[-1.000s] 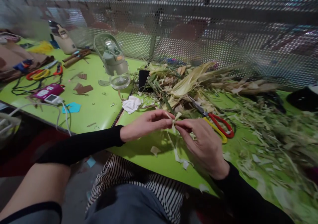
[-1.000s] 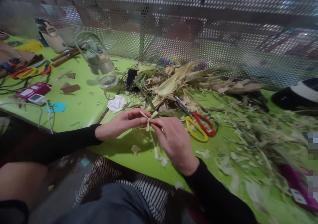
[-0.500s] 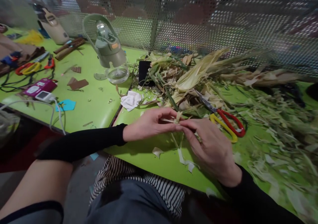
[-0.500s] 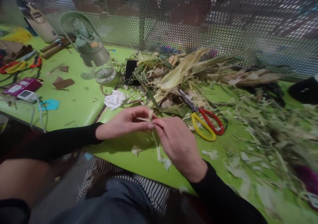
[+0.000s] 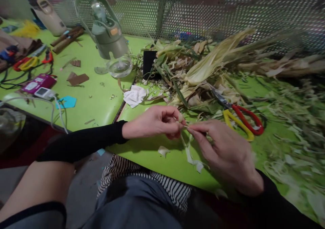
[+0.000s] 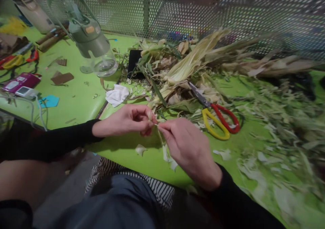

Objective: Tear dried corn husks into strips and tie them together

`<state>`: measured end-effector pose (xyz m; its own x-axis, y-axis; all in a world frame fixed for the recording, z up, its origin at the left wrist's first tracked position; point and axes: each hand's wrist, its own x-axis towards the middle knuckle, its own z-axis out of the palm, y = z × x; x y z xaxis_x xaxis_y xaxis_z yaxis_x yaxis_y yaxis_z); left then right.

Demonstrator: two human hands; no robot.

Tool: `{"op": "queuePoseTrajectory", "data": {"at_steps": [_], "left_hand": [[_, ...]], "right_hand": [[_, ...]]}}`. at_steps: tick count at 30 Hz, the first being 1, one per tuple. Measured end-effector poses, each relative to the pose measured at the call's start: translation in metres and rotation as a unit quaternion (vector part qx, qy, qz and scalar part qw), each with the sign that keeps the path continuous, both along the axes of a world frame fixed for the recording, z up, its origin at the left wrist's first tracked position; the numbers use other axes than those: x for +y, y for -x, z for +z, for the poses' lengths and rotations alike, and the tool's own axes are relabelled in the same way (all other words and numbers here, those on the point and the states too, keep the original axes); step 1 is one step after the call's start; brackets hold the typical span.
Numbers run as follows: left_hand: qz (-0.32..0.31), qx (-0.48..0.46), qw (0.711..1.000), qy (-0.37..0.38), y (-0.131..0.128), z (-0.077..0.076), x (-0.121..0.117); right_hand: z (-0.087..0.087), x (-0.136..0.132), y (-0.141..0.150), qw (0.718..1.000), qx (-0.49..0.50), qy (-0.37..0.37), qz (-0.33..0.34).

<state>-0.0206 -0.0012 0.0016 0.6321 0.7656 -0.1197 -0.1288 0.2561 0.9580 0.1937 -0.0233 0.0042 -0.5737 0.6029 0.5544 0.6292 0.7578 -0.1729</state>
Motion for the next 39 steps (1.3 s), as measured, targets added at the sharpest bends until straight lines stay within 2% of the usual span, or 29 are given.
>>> {"op": "queuePoseTrajectory", "data": {"at_steps": [2, 6, 13, 18, 22, 25, 28, 32, 35, 39], "left_hand": [[0.01, -0.027, 0.998, 0.055, -0.002, -0.001, 0.002], [0.049, -0.08, 0.987, 0.133, -0.006, -0.001, 0.002], [0.071, -0.047, 0.996, 0.041, -0.007, -0.002, 0.0], [0.061, -0.015, 0.998, 0.012, -0.006, -0.004, 0.0], [0.054, -0.001, 0.999, -0.008, -0.007, -0.005, -0.001], [0.059, -0.009, 0.998, 0.01, -0.009, -0.005, 0.002], [0.057, -0.031, 0.995, 0.079, -0.009, -0.005, 0.007], [0.016, -0.082, 0.984, 0.159, -0.008, -0.005, 0.012], [0.026, -0.095, 0.984, 0.152, -0.008, -0.007, 0.011], [0.06, -0.085, 0.989, 0.105, -0.012, -0.009, 0.005]], "right_hand": [[-0.002, 0.004, -0.001, 1.0, 0.007, -0.017, -0.021], [-0.002, 0.008, -0.001, 0.992, 0.002, -0.113, -0.046], [-0.005, 0.005, 0.004, 0.982, -0.056, -0.178, 0.026], [-0.004, -0.003, 0.004, 0.978, -0.082, -0.189, -0.019], [-0.001, -0.01, 0.006, 0.975, -0.119, -0.185, -0.015], [-0.001, -0.01, 0.008, 0.975, -0.125, -0.185, -0.012], [-0.001, -0.004, 0.006, 0.976, -0.109, -0.187, -0.018], [-0.002, 0.002, 0.0, 0.981, -0.06, -0.179, -0.049], [-0.004, 0.002, -0.001, 0.98, -0.055, -0.177, -0.065], [-0.006, 0.001, 0.003, 0.964, -0.103, -0.243, -0.041]]}}
